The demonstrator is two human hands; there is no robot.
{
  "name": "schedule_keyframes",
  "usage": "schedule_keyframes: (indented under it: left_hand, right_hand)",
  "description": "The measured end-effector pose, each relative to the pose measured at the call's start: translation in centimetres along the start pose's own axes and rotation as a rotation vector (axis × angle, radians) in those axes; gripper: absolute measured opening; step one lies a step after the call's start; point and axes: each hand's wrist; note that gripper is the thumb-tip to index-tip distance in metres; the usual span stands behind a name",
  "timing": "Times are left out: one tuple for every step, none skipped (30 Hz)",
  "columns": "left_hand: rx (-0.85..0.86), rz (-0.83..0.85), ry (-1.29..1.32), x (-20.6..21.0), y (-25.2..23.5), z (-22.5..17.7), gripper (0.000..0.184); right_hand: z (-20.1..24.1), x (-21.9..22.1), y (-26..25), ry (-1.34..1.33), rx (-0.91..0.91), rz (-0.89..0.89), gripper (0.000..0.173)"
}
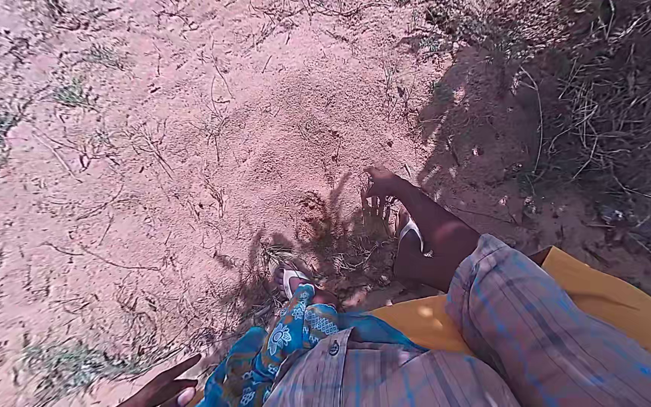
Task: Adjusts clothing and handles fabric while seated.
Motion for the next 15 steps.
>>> schedule_keyframes:
  left_hand:
    - [-0.011,0.001,-0.01,0.1,0.0,-0.3,0.038]
    - [-0.023,0.007,-0.015,0.2,0.1,-0.7,0.038]
    - [-0.016,0.002,-0.009,0.2,-0.2,-0.6,0.037]
    - [0.008,0.006,0.001,0.1,-0.6,-0.2,0.037]
    - [0.062,0.026,0.012,-0.3,-1.1,0.8,0.038]
    - [0.135,0.057,0.011,-0.8,-2.0,2.3,0.039]
    - [0.183,0.074,-0.002,-1.0,-2.6,3.2,0.04]
    - [0.136,0.029,0.007,-0.7,-2.4,2.6,0.039]
    - [0.079,0.006,0.014,-0.5,-2.4,2.0,0.039]
    - [0.046,0.0,0.019,-0.5,-2.5,1.6,0.04]
    - [0.034,-0.002,0.025,-0.5,-2.5,1.4,0.04]
    - [0.021,-0.006,0.023,-0.4,-2.2,0.9,0.04]
    - [0.003,-0.007,0.013,-0.4,-2.1,0.9,0.04]
    - [0.006,-0.016,0.01,-0.5,-2.9,2.0,0.04]
    - [0.055,-0.021,0.034,-0.7,-4.2,4.2,0.04]
  right_hand:
    - [-0.1,2.4,0.2,0.115,0.056,0.041,0.086]
    - [-0.5,5.1,0.5,0.19,0.076,0.041,0.084]
    - [-0.9,7.7,1.0,0.235,0.065,0.019,0.082]
    - [-1.0,9.8,1.6,0.255,0.03,0.005,0.077]
    - [-0.8,11.4,2.3,0.286,-0.022,0.012,0.07]
    - [-0.7,12.4,2.9,0.277,-0.07,0.034,0.065]
    - [-0.6,12.9,3.4,0.249,-0.117,0.051,0.061]
    - [-0.5,13.1,3.9,0.225,-0.15,0.063,0.062]
    - [-0.5,13.3,4.2,0.208,-0.198,0.066,0.062]
    - [-0.6,13.9,4.3,0.21,-0.255,0.058,0.06]
    - [-0.5,14.6,4.8,0.228,-0.305,0.059,0.06]
    - [0.3,14.9,5.5,0.303,-0.32,0.128,0.061]
    - [1.4,15.3,6.4,0.395,-0.297,0.244,0.063]
    - [2.7,15.8,7.3,0.439,-0.255,0.375,0.065]
    - [3.7,16.5,8.3,0.455,-0.238,0.478,0.07]
Point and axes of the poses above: each hand's wrist, its own y-axis away from the middle knuckle, its own x-axis out of the palm, z = x × y, and after that the axes turned 7 degrees about y, right-handed
